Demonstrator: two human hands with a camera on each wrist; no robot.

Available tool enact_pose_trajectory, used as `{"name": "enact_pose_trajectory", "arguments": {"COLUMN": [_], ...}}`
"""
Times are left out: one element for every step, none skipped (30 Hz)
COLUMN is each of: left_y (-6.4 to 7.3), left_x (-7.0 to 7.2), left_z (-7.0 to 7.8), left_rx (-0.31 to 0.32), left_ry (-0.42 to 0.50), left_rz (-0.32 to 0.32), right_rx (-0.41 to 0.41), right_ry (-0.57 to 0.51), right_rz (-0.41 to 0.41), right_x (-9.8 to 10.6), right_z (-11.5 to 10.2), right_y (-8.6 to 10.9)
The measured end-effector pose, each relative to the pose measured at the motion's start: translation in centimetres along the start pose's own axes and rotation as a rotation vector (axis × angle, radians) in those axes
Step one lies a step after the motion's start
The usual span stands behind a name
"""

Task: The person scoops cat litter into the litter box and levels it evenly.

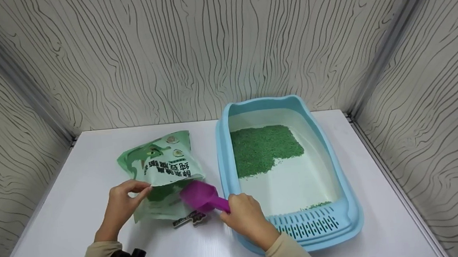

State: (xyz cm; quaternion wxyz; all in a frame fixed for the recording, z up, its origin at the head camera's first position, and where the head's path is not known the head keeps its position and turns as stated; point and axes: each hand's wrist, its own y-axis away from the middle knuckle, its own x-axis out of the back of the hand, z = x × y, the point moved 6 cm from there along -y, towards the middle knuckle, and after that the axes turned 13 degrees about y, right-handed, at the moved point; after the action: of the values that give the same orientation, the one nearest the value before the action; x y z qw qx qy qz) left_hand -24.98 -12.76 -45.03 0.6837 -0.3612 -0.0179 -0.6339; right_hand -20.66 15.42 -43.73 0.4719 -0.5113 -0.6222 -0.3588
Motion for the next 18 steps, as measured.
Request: {"name": "enact_pose_trajectory", "arguments": {"left_y": [-0.1, -0.3, -0.4, -0.5, -0.6, -0.6, -0.7, -0.7, -0.7, -0.7, -0.7, -0.7, -0.7, -0.7, -0.8, -0.8, -0.8, -0.8], "left_x": [0.0, 0.1, 0.1, 0.1, 0.1, 0.1, 0.1, 0.1, 0.0, 0.0, 0.0, 0.0, 0.0, 0.0, 0.0, 0.0, 0.1, 0.1], "left_z": [0.0, 0.0, -0.1, -0.1, -0.2, -0.2, -0.3, -0.3, -0.4, -0.4, -0.4, -0.4, -0.4, -0.4, -0.4, -0.4, -0.3, -0.3], "left_rx": [0.014, 0.030, 0.048, 0.064, 0.081, 0.095, 0.102, 0.107, 0.110, 0.110, 0.107, 0.103, 0.098, 0.098, 0.097, 0.096, 0.095, 0.095], "left_ry": [0.002, 0.007, 0.011, 0.016, 0.023, 0.029, 0.033, 0.038, 0.041, 0.043, 0.045, 0.044, 0.042, 0.041, 0.039, 0.037, 0.034, 0.030], "left_rz": [-0.018, -0.036, -0.054, -0.072, -0.089, -0.102, -0.116, -0.126, -0.136, -0.143, -0.148, -0.152, -0.155, -0.157, -0.159, -0.161, -0.162, -0.162], "right_rx": [-0.006, -0.010, -0.011, -0.012, -0.011, -0.010, -0.007, -0.003, 0.000, 0.001, 0.002, 0.004, 0.006, 0.010, 0.013, 0.017, 0.021, 0.025], "right_ry": [0.001, 0.006, 0.012, 0.020, 0.029, 0.036, 0.042, 0.048, 0.057, 0.066, 0.076, 0.089, 0.105, 0.127, 0.149, 0.170, 0.190, 0.207], "right_rz": [0.001, 0.004, 0.011, 0.018, 0.028, 0.039, 0.049, 0.059, 0.072, 0.082, 0.093, 0.105, 0.117, 0.131, 0.146, 0.159, 0.172, 0.185], "right_x": [-0.1, -0.1, -0.1, -0.2, -0.2, -0.2, -0.2, -0.2, -0.2, -0.2, -0.2, -0.2, -0.2, -0.2, -0.3, -0.3, -0.3, -0.3], "right_z": [-0.1, -0.2, -0.4, -0.5, -0.6, -0.8, -0.9, -1.1, -1.3, -1.4, -1.6, -1.7, -1.9, -2.0, -2.2, -2.4, -2.5, -2.7], "right_y": [0.0, 0.0, 0.0, 0.0, 0.0, 0.0, 0.1, 0.1, 0.1, 0.1, 0.2, 0.2, 0.2, 0.2, 0.3, 0.3, 0.3, 0.4]}}
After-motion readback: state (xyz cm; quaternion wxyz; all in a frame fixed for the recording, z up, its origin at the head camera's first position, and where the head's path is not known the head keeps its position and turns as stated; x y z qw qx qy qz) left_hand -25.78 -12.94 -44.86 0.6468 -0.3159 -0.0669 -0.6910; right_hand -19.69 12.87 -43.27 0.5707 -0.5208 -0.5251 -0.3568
